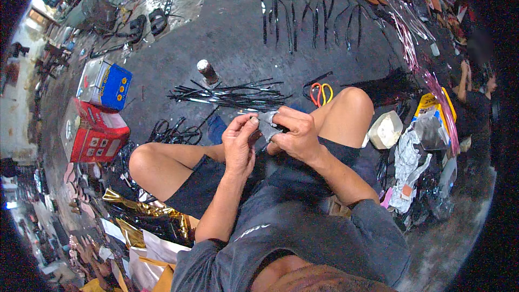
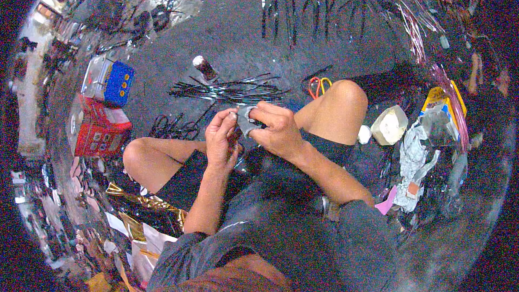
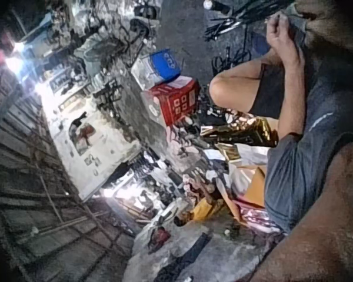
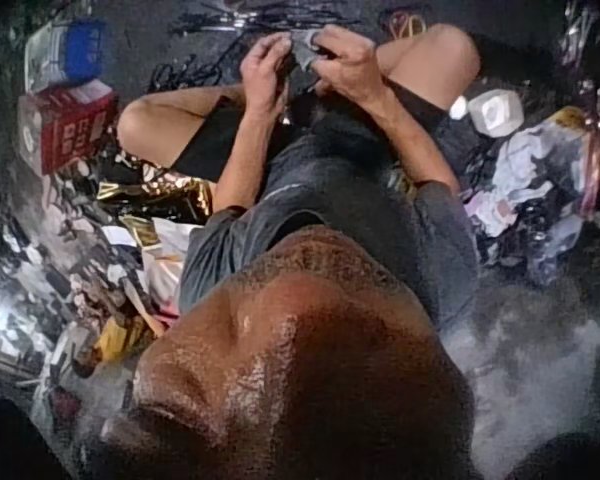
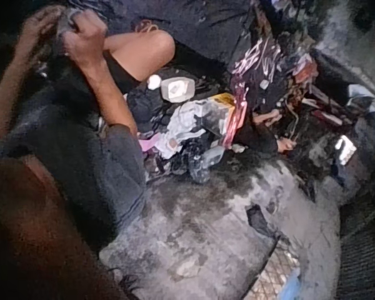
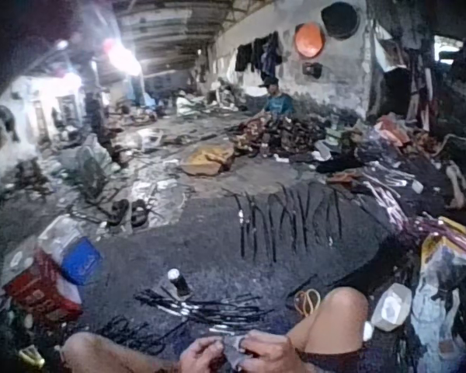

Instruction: The person sits on the floor and repeatedly picks up black cables, wipes them with a grey cloth, and places them into a growing pile. The person handles the cables one at a time throughout the clip.

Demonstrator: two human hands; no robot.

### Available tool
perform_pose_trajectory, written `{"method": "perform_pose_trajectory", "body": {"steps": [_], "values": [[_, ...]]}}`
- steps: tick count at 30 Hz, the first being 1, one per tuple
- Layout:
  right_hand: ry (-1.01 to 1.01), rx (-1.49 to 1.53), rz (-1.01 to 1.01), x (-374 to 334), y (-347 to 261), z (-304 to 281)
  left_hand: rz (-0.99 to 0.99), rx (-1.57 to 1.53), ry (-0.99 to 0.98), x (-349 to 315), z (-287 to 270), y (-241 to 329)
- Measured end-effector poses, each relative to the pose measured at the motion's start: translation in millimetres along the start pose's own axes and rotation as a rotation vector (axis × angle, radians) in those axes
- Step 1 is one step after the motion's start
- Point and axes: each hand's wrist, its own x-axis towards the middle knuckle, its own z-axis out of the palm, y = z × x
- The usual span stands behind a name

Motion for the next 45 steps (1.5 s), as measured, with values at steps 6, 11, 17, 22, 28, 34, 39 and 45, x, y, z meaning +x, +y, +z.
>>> {"method": "perform_pose_trajectory", "body": {"steps": [6, 11, 17, 22, 28, 34, 39, 45], "values": [[-0.054, 0.038, -0.162, 7.8, -11.3, -7.6, 0.211, 0.147, -0.052, 9.2, -15.6, 44.1], [-0.094, 0.019, -0.163, -7.1, -10.7, -21.8, 0.322, 0.167, 0.131, 34.8, -54.7, 144.4], [-0.037, 0.030, -0.083, -11.9, -7.9, -45.9, 0.390, 0.264, 0.152, 78.1, -129.2, 266.5], [-0.120, -0.046, 0.048, -25.5, 19.9, -71.5, 0.266, 0.270, 0.354, 129.8, -164.0, 296.0], [-0.085, -0.067, 0.155, -15.1, 18.8, -78.3, 0.081, 0.448, 0.273, 192.6, -207.8, 298.6], [-0.124, -0.392, 0.255, -0.3, 42.2, -90.8, -0.054, 1.115, 0.432, 227.0, -175.6, 232.2], [-0.038, -0.420, 0.262, 14.3, 53.5, -91.3, 0.198, 2.095, 0.082, 209.1, -87.3, 170.6], [0.015, -0.417, 0.295, 34.3, 66.7, -91.5, 0.221, 2.280, -0.296, 228.8, -37.0, 103.8]]}}
